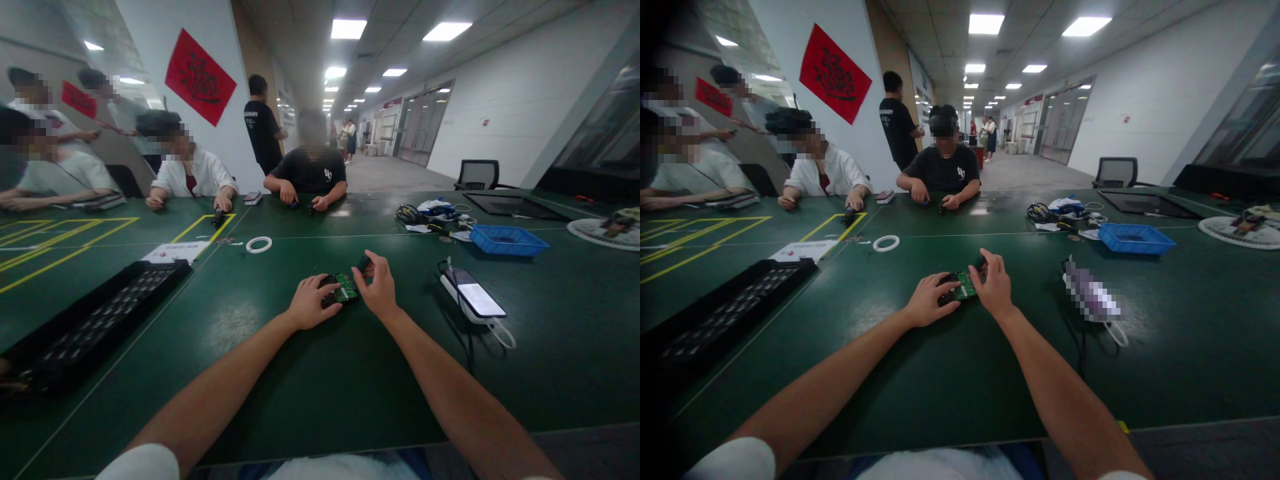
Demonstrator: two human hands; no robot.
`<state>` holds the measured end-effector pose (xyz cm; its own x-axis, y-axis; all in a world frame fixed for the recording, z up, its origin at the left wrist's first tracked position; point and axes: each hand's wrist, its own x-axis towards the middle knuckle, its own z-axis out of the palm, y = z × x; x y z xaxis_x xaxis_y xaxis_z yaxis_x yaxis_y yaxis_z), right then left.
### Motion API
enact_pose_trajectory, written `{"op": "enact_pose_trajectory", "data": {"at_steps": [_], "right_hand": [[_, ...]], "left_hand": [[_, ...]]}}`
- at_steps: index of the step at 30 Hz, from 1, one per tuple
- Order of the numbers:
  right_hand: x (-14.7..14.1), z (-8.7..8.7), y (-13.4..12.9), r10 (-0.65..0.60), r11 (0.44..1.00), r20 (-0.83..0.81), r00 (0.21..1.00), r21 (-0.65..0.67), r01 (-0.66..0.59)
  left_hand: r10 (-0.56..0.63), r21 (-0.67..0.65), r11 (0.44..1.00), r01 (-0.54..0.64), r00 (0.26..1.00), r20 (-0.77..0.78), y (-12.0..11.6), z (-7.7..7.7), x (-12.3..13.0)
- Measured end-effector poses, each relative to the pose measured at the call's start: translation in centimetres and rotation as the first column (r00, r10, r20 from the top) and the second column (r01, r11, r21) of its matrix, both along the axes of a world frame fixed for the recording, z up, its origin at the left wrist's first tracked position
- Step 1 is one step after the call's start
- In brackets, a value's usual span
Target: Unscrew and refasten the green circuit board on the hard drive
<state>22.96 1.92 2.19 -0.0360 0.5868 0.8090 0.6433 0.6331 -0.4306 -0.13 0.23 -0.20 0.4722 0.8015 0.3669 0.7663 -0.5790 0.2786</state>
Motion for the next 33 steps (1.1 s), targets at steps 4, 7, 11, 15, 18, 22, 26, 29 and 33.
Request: {"op": "enact_pose_trajectory", "data": {"at_steps": [4, 7, 11, 15, 18, 22, 26, 29, 33], "right_hand": [[-0.01, -0.11, 0.03, 0.023, 1.000, -0.001, 1.000, -0.009, -0.023], [-0.11, -0.31, 0.19, 0.011, 1.000, -0.025, 1.000, -0.020, -0.012], [-0.04, -0.13, 0.07, -0.012, 1.000, -0.005, 1.000, -0.016, 0.012], [0.06, 0.07, -0.17, 0.010, 1.000, 0.009, 1.000, -0.024, -0.010], [0.00, -0.21, 0.00, 0.035, 0.999, -0.033, 0.999, -0.029, -0.035], [-0.02, -0.48, 0.27, 0.017, 0.999, -0.042, 0.999, -0.030, -0.018], [0.08, -0.19, 0.10, 0.004, 1.000, -0.020, 1.000, -0.010, -0.004], [0.06, -0.08, -0.01, 0.014, 1.000, -0.021, 1.000, -0.005, -0.014], [-0.11, -0.35, 0.23, 0.042, 0.999, -0.057, 0.998, -0.013, -0.043]], "left_hand": [[0.004, 0.008, 1.000, -0.004, 1.000, -0.011, 0.06, -0.16, 0.01], [0.006, 0.014, 1.000, -0.005, 1.000, -0.022, 0.00, -0.06, 0.00], [-0.001, 0.018, 1.000, 0.001, 1.000, -0.026, -0.11, 0.06, -0.01], [0.008, 0.011, 1.000, -0.008, 1.000, -0.022, -0.12, 0.06, 0.04], [0.007, 0.003, 1.000, -0.007, 1.000, -0.023, -0.10, 0.11, 0.08], [0.002, -0.002, 1.000, -0.002, 1.000, -0.013, -0.10, 0.17, 0.06], [0.004, -0.003, 1.000, -0.004, 1.000, -0.011, -0.04, 0.03, 0.03], [0.004, -0.001, 1.000, -0.004, 1.000, -0.014, 0.00, -0.03, 0.05], [0.003, -0.012, 1.000, -0.004, 1.000, -0.015, -0.05, 0.14, 0.08]]}}
